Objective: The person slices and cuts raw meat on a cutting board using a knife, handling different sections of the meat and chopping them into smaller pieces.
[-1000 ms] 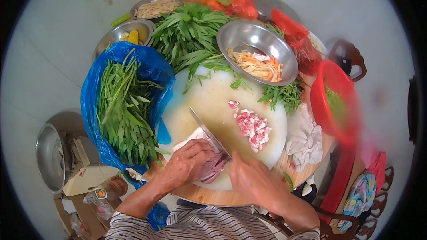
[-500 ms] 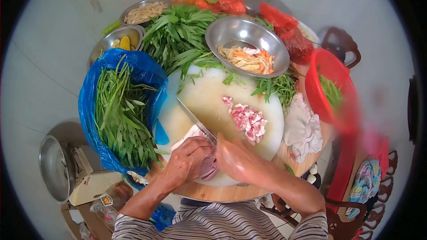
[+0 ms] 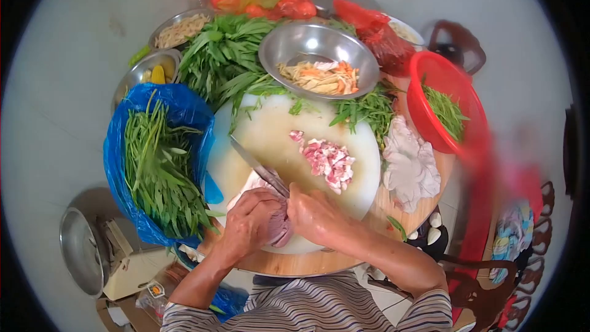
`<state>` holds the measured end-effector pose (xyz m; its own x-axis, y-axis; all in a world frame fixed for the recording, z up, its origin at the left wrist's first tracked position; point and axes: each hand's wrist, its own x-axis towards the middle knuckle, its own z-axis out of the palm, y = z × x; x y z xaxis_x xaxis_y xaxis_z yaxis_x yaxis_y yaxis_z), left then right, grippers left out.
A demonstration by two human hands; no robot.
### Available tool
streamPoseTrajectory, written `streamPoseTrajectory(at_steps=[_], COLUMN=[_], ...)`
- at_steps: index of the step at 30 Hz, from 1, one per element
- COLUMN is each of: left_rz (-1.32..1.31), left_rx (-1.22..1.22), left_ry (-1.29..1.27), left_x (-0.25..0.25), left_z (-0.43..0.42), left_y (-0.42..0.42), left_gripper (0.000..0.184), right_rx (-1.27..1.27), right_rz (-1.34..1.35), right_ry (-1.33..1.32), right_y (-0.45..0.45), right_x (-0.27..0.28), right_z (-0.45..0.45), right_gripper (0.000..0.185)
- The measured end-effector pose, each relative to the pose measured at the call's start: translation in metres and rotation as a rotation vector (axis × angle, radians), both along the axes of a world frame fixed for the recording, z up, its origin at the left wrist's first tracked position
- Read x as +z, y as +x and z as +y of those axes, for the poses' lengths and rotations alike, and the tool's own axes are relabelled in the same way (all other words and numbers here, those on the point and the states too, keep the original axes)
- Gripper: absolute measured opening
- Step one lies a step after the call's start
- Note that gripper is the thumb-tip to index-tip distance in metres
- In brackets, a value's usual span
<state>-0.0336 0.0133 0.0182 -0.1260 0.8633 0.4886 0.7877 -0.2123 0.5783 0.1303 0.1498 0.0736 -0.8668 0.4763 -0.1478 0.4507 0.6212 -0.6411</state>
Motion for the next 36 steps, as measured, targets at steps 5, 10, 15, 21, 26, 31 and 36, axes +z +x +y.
streamPoseTrajectory(at_steps=[5, 10, 15, 21, 26, 31, 36], left_rz=[-0.051, -0.068, -0.006, -0.008, 0.025, -0.058, -0.077], left_rx=[0.064, 0.039, 0.001, 0.018, 0.018, 0.047, 0.039], left_ry=[-0.007, -0.005, 0.030, 0.027, 0.057, 0.068, 0.077], left_x=[0.015, 0.005, 0.003, 0.005, 0.007, 0.004, 0.001], left_z=[-0.001, 0.000, -0.003, -0.005, -0.006, -0.008, -0.007], left_y=[0.012, 0.010, 0.006, 0.011, 0.008, 0.013, 0.010], left_gripper=[0.030, 0.031, 0.034, 0.031, 0.035, 0.026, 0.027], right_rx=[0.112, 0.092, 0.056, 0.054, 0.124, -0.047, -0.072], right_rz=[-0.095, -0.084, -0.077, 0.048, 0.063, 0.161, 0.139], right_ry=[-0.156, -0.073, 0.020, 0.173, 0.188, 0.117, 0.016], right_y=[0.077, 0.085, 0.025, -0.001, -0.037, -0.004, 0.029], right_x=[0.029, 0.041, 0.013, 0.007, -0.011, 0.037, 0.044], right_z=[-0.014, -0.014, -0.015, -0.009, 0.038, 0.059, 0.032], right_gripper=[0.023, 0.019, 0.018, 0.019, 0.025, 0.025, 0.025])
